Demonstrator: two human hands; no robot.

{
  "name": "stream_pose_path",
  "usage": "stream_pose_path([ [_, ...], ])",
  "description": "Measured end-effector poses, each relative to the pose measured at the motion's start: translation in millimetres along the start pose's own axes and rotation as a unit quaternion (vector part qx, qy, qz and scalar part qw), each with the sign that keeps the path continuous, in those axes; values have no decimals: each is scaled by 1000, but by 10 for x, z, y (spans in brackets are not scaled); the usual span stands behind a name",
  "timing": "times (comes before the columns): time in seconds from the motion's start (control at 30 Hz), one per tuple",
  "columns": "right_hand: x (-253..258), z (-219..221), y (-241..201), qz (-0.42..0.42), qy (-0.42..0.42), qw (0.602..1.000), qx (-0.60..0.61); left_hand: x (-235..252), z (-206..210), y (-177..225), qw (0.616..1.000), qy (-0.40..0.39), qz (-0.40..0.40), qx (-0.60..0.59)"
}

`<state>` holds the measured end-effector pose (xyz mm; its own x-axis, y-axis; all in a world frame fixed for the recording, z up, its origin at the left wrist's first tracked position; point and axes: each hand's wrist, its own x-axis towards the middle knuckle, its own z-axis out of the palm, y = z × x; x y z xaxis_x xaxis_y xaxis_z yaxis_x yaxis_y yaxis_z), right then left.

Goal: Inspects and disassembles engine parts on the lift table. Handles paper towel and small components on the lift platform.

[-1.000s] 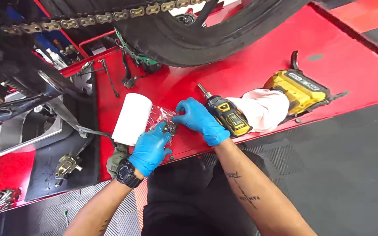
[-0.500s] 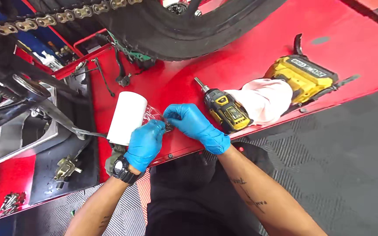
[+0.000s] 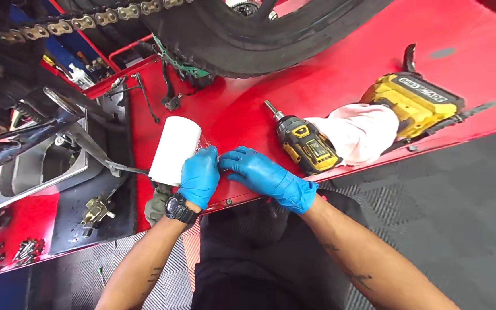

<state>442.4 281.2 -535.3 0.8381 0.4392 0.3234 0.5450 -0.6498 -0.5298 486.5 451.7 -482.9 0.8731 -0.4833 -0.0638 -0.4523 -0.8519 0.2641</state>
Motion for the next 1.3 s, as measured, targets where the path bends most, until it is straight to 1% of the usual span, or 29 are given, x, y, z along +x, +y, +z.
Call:
stream_pose_path([
  [0.13, 115, -34, 20, -66, -16, 997, -32, -150, -164, -25, 999, -26, 10, -22],
  [0.2, 144, -46, -6, -81, -23, 996, -42, -358, -242, -124, 998, 3, 26, -57],
  [0.27, 164, -79, -30, -85, -49, 994, -50, -612, -244, -285, 993, 64, 38, -92],
  [0.37, 213, -147, -85, -91, -108, 989, -46, -892, -161, -438, 987, 117, 25, -112],
  [0.43, 289, -176, -110, -96, -149, 984, -21, -910, -98, -503, 986, 129, 22, -105],
  [0.5, 408, -191, -125, -94, -183, 978, 18, -839, -51, -588, 984, 142, 40, -101],
  [0.57, 569, -225, -135, -78, -223, 970, 53, -752, -12, -701, 980, 149, 75, -105],
  [0.63, 749, -262, -140, -40, -270, 958, 83, -698, 49, -805, 973, 155, 104, -138],
  [0.7, 933, -276, -151, 16, -317, 943, 101, -676, 117, -852, 962, 161, 110, -192],
  [0.77, 1081, -238, -151, 68, -337, 933, 109, -656, 152, -838, 953, 171, 106, -226],
  [0.83, 1161, -157, -140, 115, -332, 930, 109, -631, 164, -811, 949, 184, 110, -230],
  [0.9, 1169, -95, -165, 152, -308, 932, 114, -599, 173, -809, 953, 178, 121, -211],
  [0.93, 1148, -73, -192, 169, -284, 936, 121, -589, 174, -811, 957, 168, 123, -201],
  [1.0, 1069, -11, -222, 183, -203, 953, 131, -574, 158, -818, 966, 138, 113, -188],
  [1.07, 962, 72, -187, 137, -112, 977, 122, -561, 136, -824, 975, 103, 88, -175],
  [1.1, 908, 91, -142, 95, -92, 984, 121, -549, 121, -827, 980, 82, 73, -167],
  [1.13, 859, 84, -91, 52, -99, 986, 120, -531, 103, -832, 984, 63, 59, -157],
  [1.17, 807, 65, -59, 13, -124, 986, 110, -518, 92, -834, 986, 52, 48, -152],
  [1.23, 716, 54, -64, -30, -160, 985, 63, -494, 69, -832, 989, 37, 37, -137],
  [1.3, 671, 97, -79, -50, -132, 990, 23, -462, 45, -834, 990, 29, 38, -129],
])
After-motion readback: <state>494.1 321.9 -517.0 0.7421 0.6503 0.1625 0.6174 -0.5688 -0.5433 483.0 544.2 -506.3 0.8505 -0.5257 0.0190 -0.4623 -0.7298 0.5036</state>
